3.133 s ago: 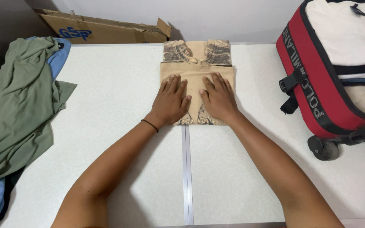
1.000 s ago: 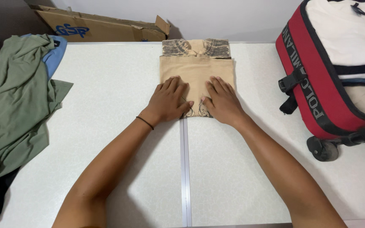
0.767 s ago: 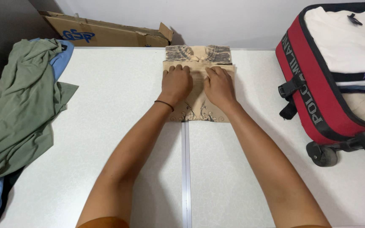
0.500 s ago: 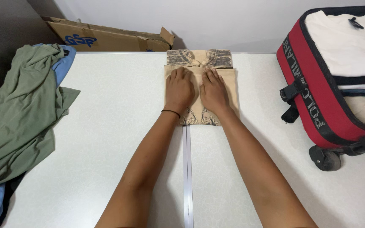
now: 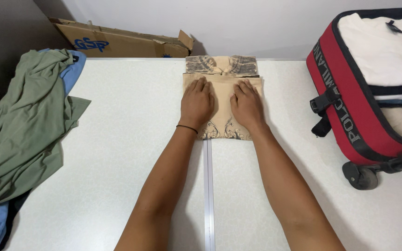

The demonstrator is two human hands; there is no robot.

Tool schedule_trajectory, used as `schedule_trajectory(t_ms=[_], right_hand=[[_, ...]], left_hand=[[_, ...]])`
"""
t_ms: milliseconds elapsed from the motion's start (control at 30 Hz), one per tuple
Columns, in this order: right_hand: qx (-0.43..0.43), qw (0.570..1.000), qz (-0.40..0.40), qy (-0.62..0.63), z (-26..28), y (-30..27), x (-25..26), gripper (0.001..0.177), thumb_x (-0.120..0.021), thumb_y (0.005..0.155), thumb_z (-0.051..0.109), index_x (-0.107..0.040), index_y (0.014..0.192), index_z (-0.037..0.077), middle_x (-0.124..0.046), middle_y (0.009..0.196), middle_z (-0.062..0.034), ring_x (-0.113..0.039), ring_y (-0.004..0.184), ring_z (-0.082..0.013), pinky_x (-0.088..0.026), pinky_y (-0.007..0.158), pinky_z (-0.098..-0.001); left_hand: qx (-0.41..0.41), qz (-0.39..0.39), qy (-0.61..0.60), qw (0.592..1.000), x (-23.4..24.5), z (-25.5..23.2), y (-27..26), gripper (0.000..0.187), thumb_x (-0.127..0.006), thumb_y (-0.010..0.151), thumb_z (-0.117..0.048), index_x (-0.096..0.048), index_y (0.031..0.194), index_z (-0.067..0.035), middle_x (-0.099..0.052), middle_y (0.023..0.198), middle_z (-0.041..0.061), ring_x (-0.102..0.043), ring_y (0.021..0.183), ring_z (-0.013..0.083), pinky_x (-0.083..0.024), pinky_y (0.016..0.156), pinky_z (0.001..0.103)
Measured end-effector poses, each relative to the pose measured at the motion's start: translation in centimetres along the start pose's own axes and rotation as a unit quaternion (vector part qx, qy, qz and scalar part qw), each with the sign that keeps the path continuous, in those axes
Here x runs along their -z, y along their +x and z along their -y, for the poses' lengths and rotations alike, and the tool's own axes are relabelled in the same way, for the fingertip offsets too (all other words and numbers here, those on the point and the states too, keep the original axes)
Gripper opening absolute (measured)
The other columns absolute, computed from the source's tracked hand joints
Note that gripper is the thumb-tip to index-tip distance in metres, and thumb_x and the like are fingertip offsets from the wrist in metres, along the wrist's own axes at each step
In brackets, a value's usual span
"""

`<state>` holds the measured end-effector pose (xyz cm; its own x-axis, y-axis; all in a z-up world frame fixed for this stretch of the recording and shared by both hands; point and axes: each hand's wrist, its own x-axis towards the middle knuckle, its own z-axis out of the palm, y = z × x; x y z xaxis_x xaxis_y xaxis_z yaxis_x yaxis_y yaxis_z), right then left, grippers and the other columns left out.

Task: The person folds a shirt on a table by tucking in the sleeves and sides before folding the bottom up to the top and smoothing the fabric.

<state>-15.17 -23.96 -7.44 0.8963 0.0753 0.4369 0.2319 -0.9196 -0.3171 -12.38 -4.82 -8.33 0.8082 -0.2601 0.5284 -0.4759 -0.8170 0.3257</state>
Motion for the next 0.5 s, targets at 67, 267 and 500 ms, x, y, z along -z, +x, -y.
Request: schedule_trajectory(t_ms=[67,267,500], right_hand=[[-0.003,1.0,-0.02,0.001,0.0,-0.4,0.5,0.041,-0.049,0.104,0.023,-0.064,0.133,-0.002,-0.057,0.146,-0.0207,-0.043,0.145,-0.036,-0.03,0.123,-0.0469],[0.016,0.999,0.01,-0.032,2.5,-1.1,0.5,0.041,-0.05,0.104,0.026,-0.064,0.133,0.001,-0.059,0.143,-0.02,-0.045,0.143,-0.0358,-0.029,0.121,-0.0497],[-0.009,0.998,0.052,-0.02,1.8,-1.4,0.8,0.05,-0.043,0.106,0.035,-0.055,0.143,0.003,-0.044,0.156,-0.0188,-0.033,0.149,-0.0334,-0.023,0.122,-0.0477]], left_hand=[[0.004,0.014,0.006,1.0,-0.5,0.0,-0.2,0.044,-0.051,0.1,-0.023,-0.06,0.137,0.0,-0.05,0.152,0.019,-0.045,0.143,0.0343,-0.031,0.122,0.046],[0.021,0.074,0.067,0.995,-1.2,-0.6,-0.3,0.055,-0.043,0.102,-0.033,-0.051,0.145,0.0,-0.041,0.157,0.023,-0.031,0.151,0.0367,-0.02,0.124,0.05],[0.034,0.137,0.047,0.989,0.7,-1.4,-0.9,0.068,-0.033,0.104,-0.046,-0.036,0.156,-0.003,-0.025,0.165,0.023,-0.016,0.156,0.0361,-0.011,0.125,0.05]])
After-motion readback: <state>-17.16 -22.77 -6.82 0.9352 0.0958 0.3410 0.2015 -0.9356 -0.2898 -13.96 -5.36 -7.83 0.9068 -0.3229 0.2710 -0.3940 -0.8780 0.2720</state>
